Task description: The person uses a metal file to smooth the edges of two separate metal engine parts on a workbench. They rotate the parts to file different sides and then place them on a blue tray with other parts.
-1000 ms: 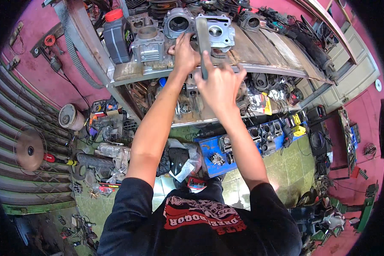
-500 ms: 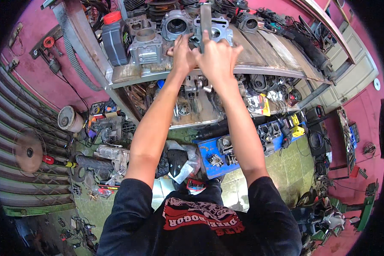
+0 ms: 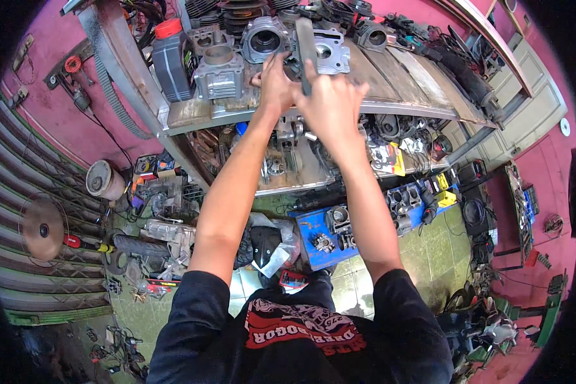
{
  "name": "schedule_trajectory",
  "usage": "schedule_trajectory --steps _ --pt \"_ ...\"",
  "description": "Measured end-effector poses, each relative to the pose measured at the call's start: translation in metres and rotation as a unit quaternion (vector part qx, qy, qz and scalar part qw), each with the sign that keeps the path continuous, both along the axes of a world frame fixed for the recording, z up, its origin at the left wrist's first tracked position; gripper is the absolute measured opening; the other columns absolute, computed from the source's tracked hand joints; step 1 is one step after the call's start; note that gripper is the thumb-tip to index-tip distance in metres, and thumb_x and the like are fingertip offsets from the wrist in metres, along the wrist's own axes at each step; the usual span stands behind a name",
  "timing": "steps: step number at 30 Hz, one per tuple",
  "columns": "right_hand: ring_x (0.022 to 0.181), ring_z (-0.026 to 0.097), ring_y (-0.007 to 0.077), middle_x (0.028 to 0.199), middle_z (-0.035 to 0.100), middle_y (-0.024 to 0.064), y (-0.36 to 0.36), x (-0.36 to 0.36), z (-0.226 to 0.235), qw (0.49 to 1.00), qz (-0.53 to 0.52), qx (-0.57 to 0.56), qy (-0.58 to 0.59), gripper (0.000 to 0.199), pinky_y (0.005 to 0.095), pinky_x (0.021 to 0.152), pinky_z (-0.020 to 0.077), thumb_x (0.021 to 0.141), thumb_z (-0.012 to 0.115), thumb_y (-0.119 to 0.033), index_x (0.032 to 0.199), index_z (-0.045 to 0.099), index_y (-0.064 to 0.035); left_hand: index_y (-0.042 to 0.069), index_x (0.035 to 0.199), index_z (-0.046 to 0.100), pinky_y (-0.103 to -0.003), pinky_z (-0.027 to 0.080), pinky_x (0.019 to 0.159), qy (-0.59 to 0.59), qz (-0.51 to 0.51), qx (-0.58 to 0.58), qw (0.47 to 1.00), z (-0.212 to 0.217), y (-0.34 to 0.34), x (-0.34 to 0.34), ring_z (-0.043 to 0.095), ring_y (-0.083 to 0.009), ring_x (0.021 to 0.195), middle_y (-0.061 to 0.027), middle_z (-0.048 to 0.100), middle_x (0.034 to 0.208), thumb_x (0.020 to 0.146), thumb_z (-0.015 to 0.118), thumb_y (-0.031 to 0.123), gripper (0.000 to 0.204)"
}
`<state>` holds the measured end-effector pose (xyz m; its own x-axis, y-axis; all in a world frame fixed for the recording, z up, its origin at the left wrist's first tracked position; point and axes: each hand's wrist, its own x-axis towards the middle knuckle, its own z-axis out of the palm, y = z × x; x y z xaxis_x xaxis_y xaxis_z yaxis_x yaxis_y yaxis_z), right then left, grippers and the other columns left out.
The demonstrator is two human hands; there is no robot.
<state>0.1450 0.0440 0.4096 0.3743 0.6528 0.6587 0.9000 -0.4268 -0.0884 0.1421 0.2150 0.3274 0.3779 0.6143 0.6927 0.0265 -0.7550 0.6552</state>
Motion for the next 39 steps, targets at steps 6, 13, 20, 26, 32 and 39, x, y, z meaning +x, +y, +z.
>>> schedule_trajectory --steps 6,13,20,26,32,39 --pt "0.081 0.072 0.0340 0.079 0.073 0.0154 -0.025 -0.011 -0.012 0.999 -0.030 0.017 -0.029 0.051 0.0596 0.092 0.0406 0.080 0.075 -0.034 0.126 0.072 -0.0126 0.000 0.128 0.060 -0.049 0.037 0.112 -0.001 0.002 0.008 1.000 0.005 -0.009 0.001 0.051 -0.0391 0.132 -0.0243 0.063 0.130 0.056 0.092 0.037 0.087" --pt "0.090 0.072 0.0323 0.089 0.075 0.0172 -0.039 -0.012 -0.014 0.999 -0.035 0.012 -0.016 0.051 0.0610 0.095 0.0405 0.082 0.075 -0.036 0.128 0.071 -0.0134 -0.002 0.125 0.060 -0.047 0.042 0.111 0.000 0.015 0.030 0.999 0.012 -0.015 -0.006 0.053 -0.0396 0.128 -0.0237 0.062 0.129 0.059 0.093 0.027 0.079" --pt "0.089 0.072 0.0331 0.082 0.074 0.0166 -0.002 0.023 0.003 0.999 -0.038 0.035 0.000 0.049 0.0580 0.091 0.0402 0.084 0.074 -0.038 0.128 0.072 -0.0157 -0.002 0.125 0.061 -0.046 0.041 0.111 0.019 0.005 0.027 0.999 0.010 -0.014 -0.002 0.053 -0.0383 0.131 -0.0237 0.062 0.131 0.059 0.091 0.036 0.081" --pt "0.087 0.073 0.0333 0.081 0.073 0.0197 -0.016 -0.003 0.000 1.000 -0.006 0.002 -0.002 0.047 0.0553 0.087 0.0412 0.084 0.073 -0.037 0.126 0.073 -0.0156 -0.003 0.126 0.060 -0.046 0.043 0.110 0.011 0.025 0.024 0.999 0.007 -0.012 -0.003 0.053 -0.0401 0.130 -0.0255 0.063 0.130 0.065 0.086 0.029 0.074" --pt "0.086 0.073 0.0355 0.084 0.073 0.0210 0.015 0.022 0.014 0.999 -0.017 0.018 0.032 0.053 0.0618 0.093 0.0406 0.081 0.073 -0.037 0.129 0.070 -0.0148 -0.002 0.127 0.058 -0.048 0.042 0.110 -0.011 -0.021 0.045 0.999 0.004 -0.006 0.003 0.053 -0.0430 0.129 -0.0279 0.062 0.130 0.068 0.083 0.026 0.070" --pt "0.091 0.073 0.0324 0.094 0.073 0.0205 -0.049 -0.030 -0.013 0.999 -0.013 -0.002 -0.045 0.053 0.0622 0.093 0.0409 0.081 0.075 -0.033 0.129 0.069 -0.0102 0.001 0.130 0.058 -0.051 0.038 0.110 0.026 0.036 0.036 0.998 0.005 -0.010 -0.004 0.054 -0.0396 0.130 -0.0248 0.062 0.132 0.060 0.090 0.034 0.084"
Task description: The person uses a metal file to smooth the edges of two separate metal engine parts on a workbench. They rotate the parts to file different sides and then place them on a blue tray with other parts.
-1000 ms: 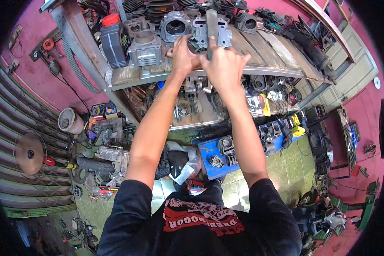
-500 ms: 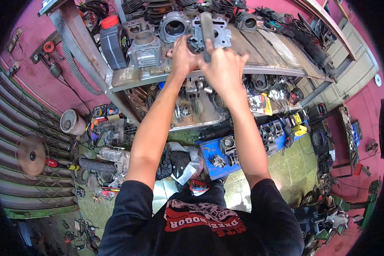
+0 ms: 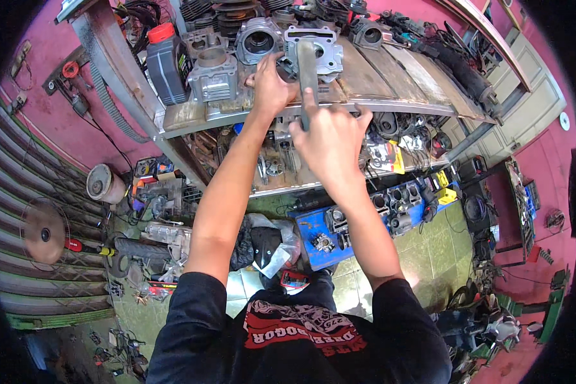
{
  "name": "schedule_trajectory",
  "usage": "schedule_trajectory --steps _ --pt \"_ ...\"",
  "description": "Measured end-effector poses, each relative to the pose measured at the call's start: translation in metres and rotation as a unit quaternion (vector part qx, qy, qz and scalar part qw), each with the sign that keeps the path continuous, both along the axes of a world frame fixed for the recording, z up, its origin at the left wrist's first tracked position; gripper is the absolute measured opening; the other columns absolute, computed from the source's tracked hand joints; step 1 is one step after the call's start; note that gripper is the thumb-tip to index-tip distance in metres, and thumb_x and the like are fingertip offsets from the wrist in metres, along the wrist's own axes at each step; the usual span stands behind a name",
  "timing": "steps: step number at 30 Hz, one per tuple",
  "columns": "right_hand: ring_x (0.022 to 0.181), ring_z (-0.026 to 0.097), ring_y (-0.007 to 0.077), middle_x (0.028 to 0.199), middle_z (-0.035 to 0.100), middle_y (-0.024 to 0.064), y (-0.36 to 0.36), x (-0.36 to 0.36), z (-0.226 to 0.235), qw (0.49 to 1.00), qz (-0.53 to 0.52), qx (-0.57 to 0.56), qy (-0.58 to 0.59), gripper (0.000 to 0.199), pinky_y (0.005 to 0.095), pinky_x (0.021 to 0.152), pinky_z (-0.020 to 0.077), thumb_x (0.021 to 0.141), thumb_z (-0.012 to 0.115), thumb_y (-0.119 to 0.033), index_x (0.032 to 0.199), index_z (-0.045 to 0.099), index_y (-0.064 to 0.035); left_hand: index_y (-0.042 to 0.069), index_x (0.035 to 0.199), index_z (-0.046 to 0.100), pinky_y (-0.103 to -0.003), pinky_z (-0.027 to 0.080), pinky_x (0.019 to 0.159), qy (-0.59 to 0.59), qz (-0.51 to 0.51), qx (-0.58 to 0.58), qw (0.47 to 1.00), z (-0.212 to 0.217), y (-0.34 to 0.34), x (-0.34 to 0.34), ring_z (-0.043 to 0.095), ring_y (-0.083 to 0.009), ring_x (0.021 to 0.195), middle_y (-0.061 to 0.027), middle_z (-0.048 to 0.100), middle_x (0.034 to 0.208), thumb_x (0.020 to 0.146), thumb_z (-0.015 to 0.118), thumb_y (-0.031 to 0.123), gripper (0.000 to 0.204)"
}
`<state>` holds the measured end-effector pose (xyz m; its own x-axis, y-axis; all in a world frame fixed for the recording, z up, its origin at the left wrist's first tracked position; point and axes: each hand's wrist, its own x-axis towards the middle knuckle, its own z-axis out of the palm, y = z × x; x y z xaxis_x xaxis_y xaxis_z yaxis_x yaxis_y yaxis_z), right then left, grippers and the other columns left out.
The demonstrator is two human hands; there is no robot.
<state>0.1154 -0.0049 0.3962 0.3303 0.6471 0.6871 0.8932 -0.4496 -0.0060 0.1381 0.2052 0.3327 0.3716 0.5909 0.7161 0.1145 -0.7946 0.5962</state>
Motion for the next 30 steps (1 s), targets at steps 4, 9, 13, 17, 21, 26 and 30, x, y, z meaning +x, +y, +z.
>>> schedule_trajectory --steps 4,9,13,17,21,26,30 --pt "0.077 0.073 0.0346 0.077 0.073 0.0172 0.033 0.041 0.016 0.996 -0.066 0.016 0.064 0.051 0.0573 0.088 0.0412 0.082 0.072 -0.039 0.126 0.073 -0.0146 0.001 0.129 0.059 -0.048 0.039 0.112 -0.005 -0.014 -0.020 1.000 0.004 -0.008 0.003 0.054 -0.0385 0.130 -0.0235 0.063 0.131 0.060 0.092 0.033 0.083" --pt "0.080 0.073 0.0351 0.077 0.074 0.0169 0.013 0.035 0.014 0.996 -0.040 0.039 0.073 0.050 0.0542 0.091 0.0420 0.081 0.073 -0.040 0.126 0.074 -0.0179 -0.001 0.128 0.059 -0.048 0.039 0.112 -0.012 -0.015 0.002 1.000 -0.001 0.002 0.003 0.051 -0.0390 0.132 -0.0245 0.062 0.131 0.061 0.092 0.033 0.082" --pt "0.081 0.073 0.0356 0.078 0.074 0.0184 0.020 0.036 0.026 0.993 -0.031 0.017 0.112 0.051 0.0524 0.091 0.0424 0.081 0.073 -0.039 0.126 0.074 -0.0170 0.002 0.130 0.060 -0.053 0.035 0.113 -0.010 0.003 0.025 1.000 -0.005 0.000 0.007 0.045 -0.0413 0.138 -0.0243 0.063 0.132 0.062 0.091 0.034 0.081" --pt "0.077 0.073 0.0356 0.075 0.073 0.0185 0.045 0.051 0.025 0.994 -0.061 0.021 0.083 0.049 0.0539 0.089 0.0416 0.083 0.072 -0.040 0.125 0.074 -0.0159 0.003 0.130 0.060 -0.056 0.031 0.114 -0.006 0.000 0.011 1.000 -0.002 0.002 0.012 0.040 -0.0398 0.143 -0.0231 0.063 0.134 0.062 0.091 0.036 0.082" --pt "0.076 0.073 0.0350 0.076 0.073 0.0185 0.025 0.040 0.014 0.997 -0.058 0.017 0.053 0.050 0.0549 0.092 0.0397 0.084 0.070 -0.041 0.127 0.073 -0.0162 0.002 0.130 0.061 -0.054 0.034 0.114 -0.001 0.004 0.006 1.000 -0.003 0.000 0.005 0.041 -0.0398 0.142 -0.0231 0.063 0.134 0.062 0.092 0.036 0.081" --pt "0.081 0.074 0.0365 0.079 0.074 0.0193 0.044 0.074 0.020 0.994 -0.083 0.031 0.063 0.052 0.0571 0.092 0.0400 0.085 0.070 -0.043 0.131 0.070 -0.0201 0.002 0.128 0.061 -0.051 0.035 0.114 -0.008 -0.009 -0.001 1.000 0.003 -0.007 0.011 0.041 -0.0398 0.142 -0.0245 0.062 0.134 0.062 0.093 0.034 0.080" --pt "0.082 0.074 0.0357 0.081 0.074 0.0179 0.030 0.063 0.028 0.990 -0.099 0.010 0.095 0.051 0.0605 0.099 0.0392 0.084 0.072 -0.043 0.130 0.071 -0.0213 0.002 0.129 0.060 -0.054 0.033 0.114 0.004 -0.004 -0.003 1.000 -0.002 0.004 0.007 0.042 -0.0399 0.141 -0.0259 0.060 0.136 0.062 0.093 0.036 0.082"
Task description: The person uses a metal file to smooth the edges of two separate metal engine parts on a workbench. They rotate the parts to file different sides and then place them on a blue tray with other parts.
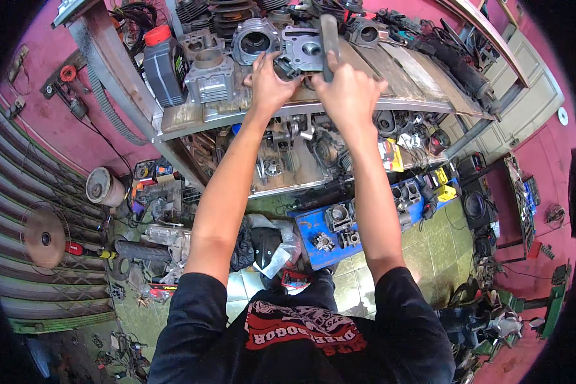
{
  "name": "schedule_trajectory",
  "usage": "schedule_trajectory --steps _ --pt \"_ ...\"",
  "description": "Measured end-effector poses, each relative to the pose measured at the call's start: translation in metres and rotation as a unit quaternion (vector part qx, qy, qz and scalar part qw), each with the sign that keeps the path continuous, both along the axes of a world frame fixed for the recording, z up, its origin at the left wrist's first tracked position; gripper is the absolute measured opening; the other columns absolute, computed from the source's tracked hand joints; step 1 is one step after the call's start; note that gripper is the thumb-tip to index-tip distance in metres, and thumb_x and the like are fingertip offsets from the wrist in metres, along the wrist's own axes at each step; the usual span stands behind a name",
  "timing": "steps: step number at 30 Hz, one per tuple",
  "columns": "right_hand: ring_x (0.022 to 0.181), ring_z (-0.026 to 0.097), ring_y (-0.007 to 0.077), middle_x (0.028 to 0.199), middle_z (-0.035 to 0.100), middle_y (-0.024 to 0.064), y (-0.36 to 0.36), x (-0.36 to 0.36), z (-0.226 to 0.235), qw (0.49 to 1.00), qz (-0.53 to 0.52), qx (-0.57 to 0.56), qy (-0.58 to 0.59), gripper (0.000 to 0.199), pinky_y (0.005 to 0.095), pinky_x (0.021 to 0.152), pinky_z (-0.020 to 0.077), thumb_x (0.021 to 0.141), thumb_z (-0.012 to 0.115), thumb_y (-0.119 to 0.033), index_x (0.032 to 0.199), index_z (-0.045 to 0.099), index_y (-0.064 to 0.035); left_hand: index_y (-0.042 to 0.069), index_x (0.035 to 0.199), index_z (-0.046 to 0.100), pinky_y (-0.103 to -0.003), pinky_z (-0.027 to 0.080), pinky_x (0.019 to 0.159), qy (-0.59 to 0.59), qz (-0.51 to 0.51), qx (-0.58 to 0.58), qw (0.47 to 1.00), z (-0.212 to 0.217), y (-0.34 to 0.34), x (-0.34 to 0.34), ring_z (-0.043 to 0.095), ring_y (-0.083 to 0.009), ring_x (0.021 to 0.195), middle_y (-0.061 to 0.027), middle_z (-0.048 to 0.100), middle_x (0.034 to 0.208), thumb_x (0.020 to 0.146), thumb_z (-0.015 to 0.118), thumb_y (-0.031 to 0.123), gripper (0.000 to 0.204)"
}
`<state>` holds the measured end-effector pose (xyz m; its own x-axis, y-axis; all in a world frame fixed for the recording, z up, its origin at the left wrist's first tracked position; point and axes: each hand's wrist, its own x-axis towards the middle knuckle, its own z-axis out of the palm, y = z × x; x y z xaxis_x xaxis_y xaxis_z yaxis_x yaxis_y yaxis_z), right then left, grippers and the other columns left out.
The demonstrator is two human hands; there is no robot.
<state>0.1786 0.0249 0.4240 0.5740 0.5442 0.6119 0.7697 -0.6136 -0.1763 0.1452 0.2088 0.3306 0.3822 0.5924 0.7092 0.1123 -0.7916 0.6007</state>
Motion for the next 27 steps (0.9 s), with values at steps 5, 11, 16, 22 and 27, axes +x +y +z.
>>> schedule_trajectory --steps 5,11,16,22,27 --pt "0.082 0.073 0.0343 0.076 0.073 0.0172 -0.025 -0.012 -0.026 0.996 0.033 0.038 -0.070 0.052 0.0605 0.092 0.0376 0.081 0.075 -0.038 0.127 0.072 -0.0132 0.005 0.130 0.060 -0.051 0.040 0.105 -0.010 0.064 0.059 0.996 -0.005 -0.001 0.004 0.055 -0.0338 0.129 -0.0151 0.063 0.130 0.064 0.092 0.042 0.081" --pt "0.086 0.074 0.0364 0.083 0.074 0.0206 -0.016 0.010 -0.011 0.999 -0.011 0.042 0.005 0.051 0.0553 0.093 0.0434 0.084 0.070 -0.043 0.129 0.072 -0.0206 0.005 0.131 0.059 -0.053 0.040 0.105 -0.016 0.031 0.058 0.998 -0.005 0.004 0.008 0.055 -0.0346 0.128 -0.0162 0.063 0.131 0.065 0.091 0.042 0.082" --pt "0.083 0.073 0.0362 0.083 0.073 0.0218 -0.044 -0.026 -0.043 0.998 0.035 0.042 -0.015 0.055 0.0517 0.093 0.0434 0.080 0.073 -0.038 0.130 0.072 -0.0164 0.006 0.132 0.059 -0.054 0.041 0.103 -0.002 0.038 0.042 0.998 -0.006 0.002 0.002 0.058 -0.0355 0.125 -0.0170 0.063 0.131 0.066 0.091 0.042 0.082" --pt "0.077 0.072 0.0319 0.078 0.073 0.0179 -0.009 0.000 -0.028 0.996 0.053 0.071 -0.031 0.052 0.0602 0.091 0.0410 0.081 0.075 -0.036 0.125 0.072 -0.0084 0.002 0.129 0.059 -0.049 0.040 0.108 0.008 -0.002 -0.026 1.000 0.008 -0.005 0.003 0.053 -0.0368 0.129 -0.0203 0.062 0.130 0.063 0.091 0.034 0.081" --pt "0.086 0.073 0.0347 0.090 0.075 0.0202 -0.024 -0.032 -0.054 0.990 0.085 0.058 -0.093 0.053 0.0546 0.091 0.0421 0.082 0.073 -0.041 0.130 0.071 -0.0171 0.000 0.130 0.059 -0.045 0.042 0.108 0.032 0.028 -0.022 0.999 0.007 -0.003 0.005 0.056 -0.0363 0.127 -0.0218 0.064 0.129 0.062 0.092 0.037 0.084"
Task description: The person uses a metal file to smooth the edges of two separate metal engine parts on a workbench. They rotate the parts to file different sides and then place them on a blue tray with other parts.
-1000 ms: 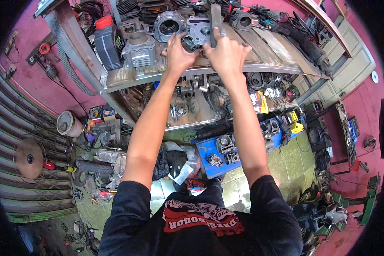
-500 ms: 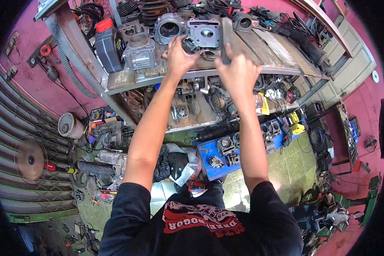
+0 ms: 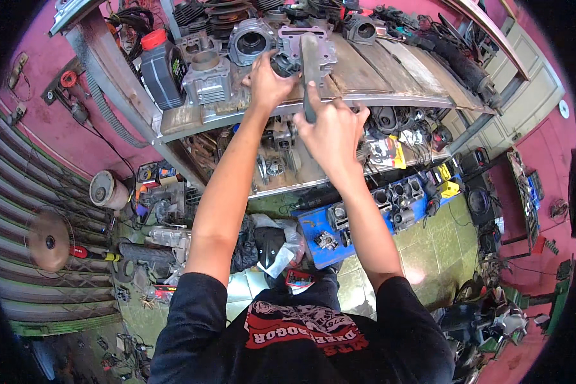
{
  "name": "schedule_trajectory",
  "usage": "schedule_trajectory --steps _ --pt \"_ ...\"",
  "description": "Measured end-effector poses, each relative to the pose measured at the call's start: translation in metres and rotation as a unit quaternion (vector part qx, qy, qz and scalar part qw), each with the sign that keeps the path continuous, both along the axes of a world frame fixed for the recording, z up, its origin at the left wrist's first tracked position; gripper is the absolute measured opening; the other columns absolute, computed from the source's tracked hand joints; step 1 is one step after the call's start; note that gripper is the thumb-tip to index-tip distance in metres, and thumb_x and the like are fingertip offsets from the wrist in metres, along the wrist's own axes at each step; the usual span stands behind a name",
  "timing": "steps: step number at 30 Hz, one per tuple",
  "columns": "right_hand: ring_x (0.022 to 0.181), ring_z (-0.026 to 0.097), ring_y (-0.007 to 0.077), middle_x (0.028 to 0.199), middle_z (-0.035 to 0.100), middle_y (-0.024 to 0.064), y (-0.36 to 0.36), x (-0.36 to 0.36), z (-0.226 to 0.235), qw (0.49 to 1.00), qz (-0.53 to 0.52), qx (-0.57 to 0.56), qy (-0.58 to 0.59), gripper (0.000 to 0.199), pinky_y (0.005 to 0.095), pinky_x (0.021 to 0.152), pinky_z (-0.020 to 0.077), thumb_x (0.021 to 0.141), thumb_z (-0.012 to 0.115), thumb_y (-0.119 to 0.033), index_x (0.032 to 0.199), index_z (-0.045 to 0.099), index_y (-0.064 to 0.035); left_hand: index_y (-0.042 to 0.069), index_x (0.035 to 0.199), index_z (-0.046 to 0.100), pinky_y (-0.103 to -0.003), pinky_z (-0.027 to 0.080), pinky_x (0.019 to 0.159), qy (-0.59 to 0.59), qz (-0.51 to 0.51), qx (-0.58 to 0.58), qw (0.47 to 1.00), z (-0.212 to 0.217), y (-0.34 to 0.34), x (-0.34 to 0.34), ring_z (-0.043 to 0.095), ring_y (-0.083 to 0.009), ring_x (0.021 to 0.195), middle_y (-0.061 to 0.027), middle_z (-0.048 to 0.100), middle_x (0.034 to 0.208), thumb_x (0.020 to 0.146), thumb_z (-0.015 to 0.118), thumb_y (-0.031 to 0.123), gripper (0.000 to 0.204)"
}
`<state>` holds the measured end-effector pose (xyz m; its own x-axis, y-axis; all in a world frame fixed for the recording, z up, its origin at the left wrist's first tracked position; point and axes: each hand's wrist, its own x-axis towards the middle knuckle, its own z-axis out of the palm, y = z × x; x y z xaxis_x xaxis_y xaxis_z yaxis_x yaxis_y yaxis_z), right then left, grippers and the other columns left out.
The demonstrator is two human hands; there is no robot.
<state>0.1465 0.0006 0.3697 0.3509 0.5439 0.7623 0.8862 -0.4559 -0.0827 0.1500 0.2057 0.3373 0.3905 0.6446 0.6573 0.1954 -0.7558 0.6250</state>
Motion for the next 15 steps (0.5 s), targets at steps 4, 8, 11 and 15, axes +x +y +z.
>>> schedule_trajectory --steps 4,8,11,15 --pt "0.081 0.073 0.0347 0.082 0.074 0.0203 0.024 0.023 0.032 0.994 -0.049 -0.015 0.099 0.053 0.0537 0.088 0.0430 0.081 0.072 -0.041 0.128 0.072 -0.0167 0.005 0.132 0.059 -0.050 0.046 0.102 -0.032 -0.036 0.010 0.999 0.004 0.007 0.004 0.064 -0.0394 0.116 -0.0246 0.069 0.119 0.061 0.091 0.044 0.087" --pt "0.090 0.073 0.0347 0.095 0.076 0.0183 0.009 0.020 0.020 0.995 -0.007 0.015 0.098 0.052 0.0646 0.098 0.0382 0.081 0.074 -0.038 0.126 0.073 -0.0128 0.000 0.128 0.060 -0.045 0.045 0.106 0.025 -0.032 -0.012 0.999 0.008 0.007 0.002 0.058 -0.0379 0.123 -0.0227 0.067 0.124 0.062 0.092 0.040 0.083" --pt "0.085 0.072 0.0355 0.079 0.073 0.0203 0.001 0.026 0.012 0.997 -0.017 0.040 0.066 0.053 0.0519 0.091 0.0437 0.080 0.074 -0.038 0.129 0.072 -0.0179 0.003 0.130 0.060 -0.048 0.049 0.099 0.065 0.005 0.012 0.998 0.014 0.006 0.002 0.067 -0.0376 0.114 -0.0228 0.071 0.117 0.062 0.091 0.047 0.087" --pt "0.090 0.074 0.0333 0.092 0.076 0.0186 -0.006 0.032 0.029 0.989 -0.016 -0.010 0.149 0.051 0.0637 0.101 0.0370 0.080 0.076 -0.037 0.126 0.073 -0.0138 0.004 0.133 0.060 -0.055 0.041 0.104 0.119 0.019 0.016 0.993 0.027 0.003 -0.004 0.064 -0.0377 0.120 -0.0210 0.071 0.122 0.061 0.090 0.053 0.092"
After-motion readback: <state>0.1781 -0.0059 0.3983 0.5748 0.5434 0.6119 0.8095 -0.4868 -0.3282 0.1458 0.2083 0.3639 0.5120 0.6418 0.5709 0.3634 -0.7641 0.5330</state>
